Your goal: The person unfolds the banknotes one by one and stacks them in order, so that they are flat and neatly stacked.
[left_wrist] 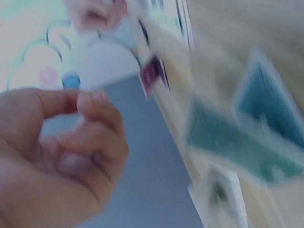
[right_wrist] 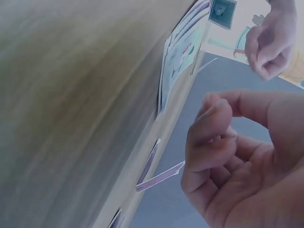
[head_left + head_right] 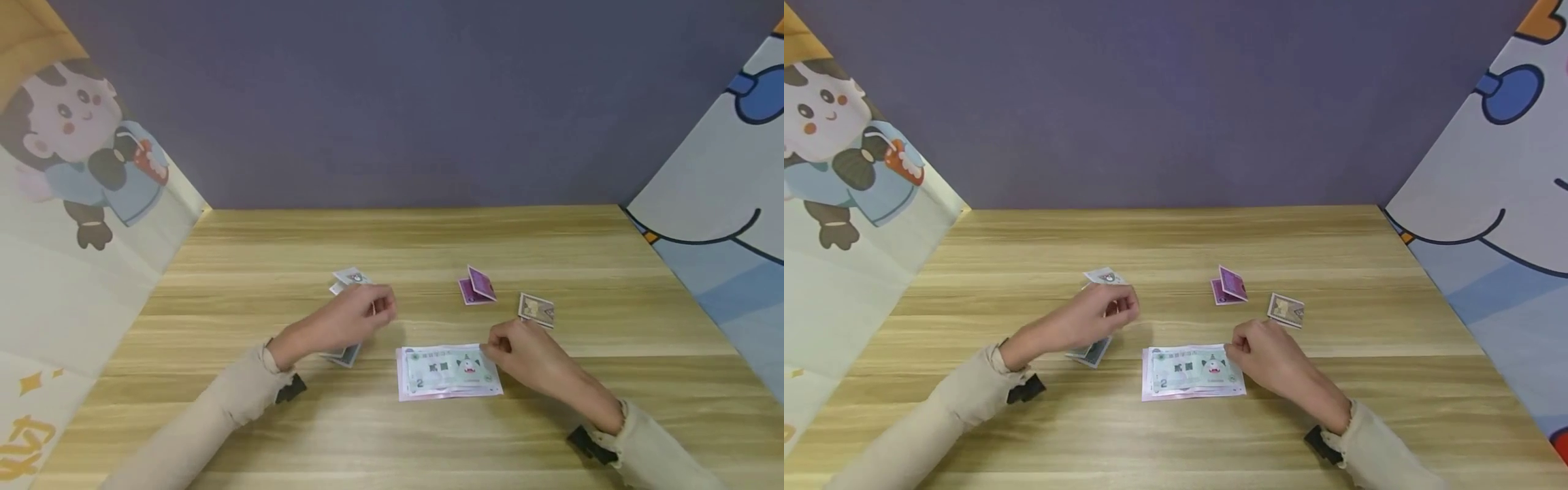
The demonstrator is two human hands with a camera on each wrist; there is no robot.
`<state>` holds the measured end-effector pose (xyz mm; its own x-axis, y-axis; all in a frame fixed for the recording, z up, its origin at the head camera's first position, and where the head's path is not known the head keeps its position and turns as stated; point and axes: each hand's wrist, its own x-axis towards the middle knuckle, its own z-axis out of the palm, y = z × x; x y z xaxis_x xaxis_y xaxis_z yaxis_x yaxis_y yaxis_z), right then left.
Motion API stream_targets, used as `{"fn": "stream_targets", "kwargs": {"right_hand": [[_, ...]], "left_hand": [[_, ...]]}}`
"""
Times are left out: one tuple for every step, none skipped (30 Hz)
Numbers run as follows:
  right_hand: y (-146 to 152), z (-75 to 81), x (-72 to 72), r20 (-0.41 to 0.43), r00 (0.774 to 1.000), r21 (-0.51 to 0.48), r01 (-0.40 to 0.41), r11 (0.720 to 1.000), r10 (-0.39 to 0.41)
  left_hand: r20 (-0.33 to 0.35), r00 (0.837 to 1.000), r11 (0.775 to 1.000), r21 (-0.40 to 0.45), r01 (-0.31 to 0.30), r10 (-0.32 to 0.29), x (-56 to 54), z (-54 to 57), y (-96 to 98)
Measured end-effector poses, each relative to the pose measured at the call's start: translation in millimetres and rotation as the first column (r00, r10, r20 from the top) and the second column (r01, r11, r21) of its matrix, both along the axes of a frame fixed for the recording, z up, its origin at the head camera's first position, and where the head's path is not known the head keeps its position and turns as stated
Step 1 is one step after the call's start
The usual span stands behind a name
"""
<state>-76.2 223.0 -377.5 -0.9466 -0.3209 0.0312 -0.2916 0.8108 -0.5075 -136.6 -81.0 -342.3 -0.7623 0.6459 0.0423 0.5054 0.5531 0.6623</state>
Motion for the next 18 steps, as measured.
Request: {"fn": "stream_targets", "kwargs": {"right_hand": [[-1, 0.6, 0.0, -0.001, 1.000, 0.000, 0.002, 1.000, -0.002], [-2, 1.3, 0.0, -0.002, 1.000, -0.004, 0.003, 1.000, -0.003], [-4, 2.0, 0.0, -0.004, 1.000, -0.005, 0.004, 1.000, -0.004], [-5, 2.6, -0.1, -0.004, 1.000, -0.007, 0.007, 1.000, -0.007], [-6, 3.4, -0.1, -0.005, 1.000, -0.009, 0.007, 1.000, -0.008], [-7, 4.1, -0.1, -0.004, 1.000, -0.012, 0.008, 1.000, -0.008], [-8, 4.9, -0.3, -0.006, 1.000, -0.014, 0.008, 1.000, -0.008], [-9, 5.7, -0.6, -0.009, 1.000, -0.014, 0.006, 1.000, -0.006], [-10, 6.5, -0.9, -0.013, 1.000, -0.013, 0.003, 1.000, -0.004], [-11, 7.4, -1.3, -0.016, 1.000, -0.013, 0.000, 1.000, 0.000], [-13, 8.2, -1.9, -0.024, 1.000, -0.011, -0.005, 1.000, 0.004], [-14, 9.0, -2.8, -0.034, 0.999, -0.008, -0.010, 1.000, 0.010], [-15, 9.8, -3.8, -0.043, 0.999, -0.004, -0.016, 1.000, 0.016], [-17, 10.7, -4.8, -0.051, 0.998, -0.002, -0.022, 1.000, 0.022], [-19, 11.6, -5.8, -0.058, 0.998, -0.003, -0.027, 1.000, 0.027], [-20, 12.5, -6.9, -0.061, 0.998, -0.005, -0.031, 1.000, 0.030], [-21, 13.4, -8.0, -0.064, 0.997, -0.008, -0.033, 0.999, 0.033], [-23, 14.2, -9.2, -0.067, 0.997, -0.008, -0.033, 0.999, 0.033]], "left_hand": [[0.006, 1.000, 1.000, 0.016, 0.000, 0.000, -7.8, 0.4, -5.2], [0.004, 1.000, 1.000, 0.028, -0.003, 0.003, -15.5, 0.0, -10.3], [-0.005, 1.000, 1.000, 0.027, -0.012, 0.012, -22.6, -0.7, -15.6], [-0.024, 0.999, 0.999, 0.022, -0.029, 0.029, -29.4, -2.2, -20.1], [-0.050, 0.998, 0.999, 0.016, -0.047, 0.048, -35.8, -4.2, -24.1], [-0.081, 0.995, 0.998, 0.012, -0.062, 0.063, -41.7, -6.7, -27.9], [-0.116, 0.990, 0.997, 0.009, -0.076, 0.076, -47.5, -9.7, -31.4], [-0.152, 0.985, 0.996, 0.009, -0.087, 0.087, -52.4, -12.3, -34.3], [-0.190, 0.977, 0.996, 0.007, -0.094, 0.094, -57.1, -15.1, -37.3], [-0.221, 0.970, 0.995, 0.008, -0.100, 0.099, -61.2, -17.9, -39.8], [-0.249, 0.963, 0.995, 0.005, -0.104, 0.102, -65.0, -20.3, -42.0], [-0.268, 0.958, 0.995, 0.004, -0.103, 0.100, -68.6, -22.9, -44.2], [-0.280, 0.955, 0.995, 0.000, -0.103, 0.098, -71.8, -25.3, -46.2], [-0.290, 0.952, 0.995, -0.009, -0.102, 0.095, -74.2, -26.9, -47.9], [-0.298, 0.951, 0.995, -0.021, -0.098, 0.087, -76.7, -29.0, -49.3], [-0.299, 0.951, 0.995, -0.033, -0.092, 0.078, -78.8, -30.5, -50.2], [-0.304, 0.951, 0.996, -0.048, -0.081, 0.062, -80.6, -31.9, -50.8], [-0.305, 0.951, 0.996, -0.067, -0.065, 0.042, -82.1, -33.2, -51.3]]}}
